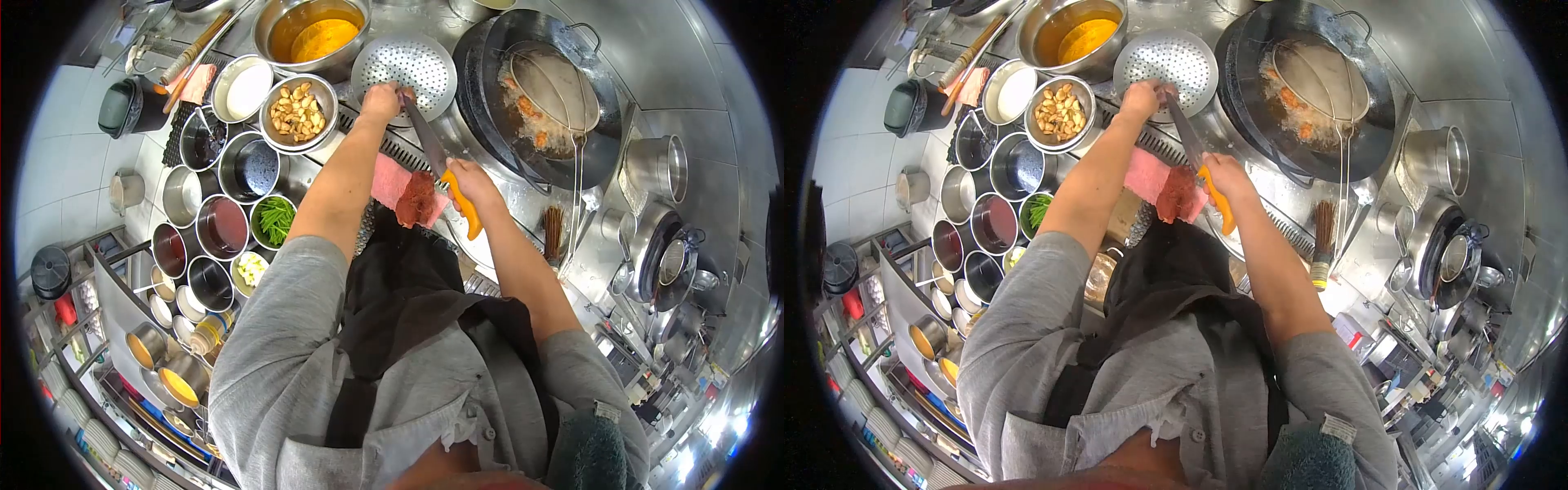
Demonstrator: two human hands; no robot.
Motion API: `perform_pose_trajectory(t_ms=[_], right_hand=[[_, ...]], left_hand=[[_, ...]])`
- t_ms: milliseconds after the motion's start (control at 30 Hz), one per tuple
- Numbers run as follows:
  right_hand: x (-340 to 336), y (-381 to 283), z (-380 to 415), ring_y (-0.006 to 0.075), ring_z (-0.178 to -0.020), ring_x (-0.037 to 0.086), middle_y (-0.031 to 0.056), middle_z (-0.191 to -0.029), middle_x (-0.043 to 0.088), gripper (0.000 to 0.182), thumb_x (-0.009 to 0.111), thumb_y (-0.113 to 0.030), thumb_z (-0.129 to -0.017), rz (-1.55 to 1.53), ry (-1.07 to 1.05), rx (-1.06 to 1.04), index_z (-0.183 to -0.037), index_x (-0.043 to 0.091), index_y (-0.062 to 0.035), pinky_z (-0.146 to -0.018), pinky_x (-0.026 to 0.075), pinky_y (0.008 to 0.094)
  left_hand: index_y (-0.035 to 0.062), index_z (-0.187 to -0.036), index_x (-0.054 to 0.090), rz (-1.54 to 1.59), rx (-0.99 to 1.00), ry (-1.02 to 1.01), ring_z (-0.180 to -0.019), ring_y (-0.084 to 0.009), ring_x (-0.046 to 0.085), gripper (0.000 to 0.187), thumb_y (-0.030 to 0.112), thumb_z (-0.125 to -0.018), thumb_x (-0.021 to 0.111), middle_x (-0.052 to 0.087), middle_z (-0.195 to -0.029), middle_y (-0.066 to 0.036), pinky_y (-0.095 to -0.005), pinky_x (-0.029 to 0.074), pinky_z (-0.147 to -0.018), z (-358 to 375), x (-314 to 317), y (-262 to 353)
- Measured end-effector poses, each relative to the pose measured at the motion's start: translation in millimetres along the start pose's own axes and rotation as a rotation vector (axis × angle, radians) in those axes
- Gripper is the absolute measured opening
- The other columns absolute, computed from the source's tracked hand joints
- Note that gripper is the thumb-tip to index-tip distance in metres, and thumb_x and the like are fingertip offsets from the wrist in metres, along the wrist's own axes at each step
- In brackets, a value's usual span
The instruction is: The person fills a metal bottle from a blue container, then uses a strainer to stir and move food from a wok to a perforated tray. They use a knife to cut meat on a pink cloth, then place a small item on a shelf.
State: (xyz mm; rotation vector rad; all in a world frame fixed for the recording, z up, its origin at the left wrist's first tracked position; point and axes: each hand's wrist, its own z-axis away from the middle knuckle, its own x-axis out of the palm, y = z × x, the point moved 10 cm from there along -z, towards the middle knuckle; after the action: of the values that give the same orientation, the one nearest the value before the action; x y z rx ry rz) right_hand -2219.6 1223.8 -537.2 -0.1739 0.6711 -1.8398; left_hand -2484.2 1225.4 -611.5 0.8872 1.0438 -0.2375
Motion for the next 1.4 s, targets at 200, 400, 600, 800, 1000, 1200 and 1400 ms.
perform_pose_trajectory(t_ms=[200, 400, 600, 800, 1000, 1200, 1400], right_hand=[[-0.8, -0.5, 5.4, 0.0236, -0.041, 0.053, 0.0137, -0.063, 0.056, 0.038, 0.038, -0.037, -0.096, 0.082, 0.036, -0.055, -0.100, 0.054, -0.0037, -0.041, 0.044, 0.0381], [-19.4, 11.5, 64.5, 0.0272, -0.049, 0.060, 0.0160, -0.064, 0.058, 0.041, 0.037, -0.037, -0.096, 0.486, 0.116, -0.145, -0.091, 0.056, -0.0008, -0.056, 0.048, 0.0417], [-39.0, 75.0, 140.1, 0.0397, -0.060, 0.056, 0.0218, -0.066, 0.057, 0.030, 0.044, -0.031, -0.095, 0.459, 0.248, -0.373, -0.089, 0.056, -0.0040, -0.058, 0.044, 0.0459], [-58.9, 92.3, 202.6, 0.0378, -0.059, 0.058, 0.0195, -0.060, 0.056, 0.025, 0.047, -0.026, -0.095, 0.321, 0.342, -0.244, -0.089, 0.056, -0.0031, -0.057, 0.043, 0.0448], [-77.6, 112.0, 226.0, 0.0303, -0.052, 0.058, 0.0164, -0.059, 0.056, 0.027, 0.049, -0.027, -0.094, 0.226, 0.388, -0.266, -0.090, 0.057, -0.0014, -0.053, 0.044, 0.0398], [-108.4, 145.0, 258.6, 0.0120, -0.043, 0.052, 0.0055, -0.056, 0.055, 0.024, 0.049, -0.023, -0.095, 0.105, 0.426, -0.364, -0.087, 0.058, -0.0019, -0.043, 0.041, 0.0286], [-147.6, 201.0, 283.3, 0.0105, -0.042, 0.048, 0.0047, -0.054, 0.052, 0.026, 0.049, -0.023, -0.096, -0.194, 0.503, -0.339, -0.085, 0.058, -0.0011, -0.042, 0.039, 0.0272]], left_hand=[[0.0133, -0.110, 0.063, 0.029, 0.026, -0.003, -0.102, -0.0342, 0.060, 0.030, 0.025, -0.083, 0.062, 0.065, -0.104, -0.017, -0.0424, 0.047, -0.087, 8.9, -7.1, 6.9], [0.0132, -0.109, 0.063, 0.016, -0.048, 0.008, -0.101, -0.0353, 0.060, 0.030, 0.027, -0.082, 0.061, 0.065, -0.103, -0.017, -0.0438, 0.047, -0.088, 1.2, -2.1, -12.3], [0.0075, -0.109, 0.062, 0.007, -0.060, 0.039, -0.104, -0.0360, 0.059, 0.039, 0.032, -0.079, 0.063, 0.064, -0.106, -0.021, -0.0435, 0.047, -0.090, -3.2, -7.8, -8.4], [0.0013, -0.112, 0.061, -0.044, -0.165, -0.045, -0.108, -0.0358, 0.057, 0.056, 0.046, -0.077, 0.060, 0.061, -0.112, -0.024, -0.0412, 0.045, -0.094, -14.6, -3.9, 8.3], [0.0003, -0.109, 0.061, -0.126, -0.141, 0.000, -0.103, -0.0377, 0.060, 0.051, 0.039, -0.076, 0.061, 0.062, -0.108, -0.025, -0.0404, 0.048, -0.090, -14.0, 5.5, 7.5], [-0.0020, -0.105, 0.061, 0.818, -0.158, -0.030, -0.092, -0.0259, 0.065, 0.035, 0.011, -0.072, 0.064, 0.066, -0.098, -0.017, -0.0332, 0.051, -0.083, 50.0, -64.7, 64.5], [-0.0014, -0.096, 0.063, 0.109, 0.432, -0.017, -0.090, -0.0278, 0.066, 0.028, 0.015, -0.074, 0.066, 0.068, -0.093, -0.016, -0.0358, 0.052, -0.080, 83.7, -100.7, 257.1]])
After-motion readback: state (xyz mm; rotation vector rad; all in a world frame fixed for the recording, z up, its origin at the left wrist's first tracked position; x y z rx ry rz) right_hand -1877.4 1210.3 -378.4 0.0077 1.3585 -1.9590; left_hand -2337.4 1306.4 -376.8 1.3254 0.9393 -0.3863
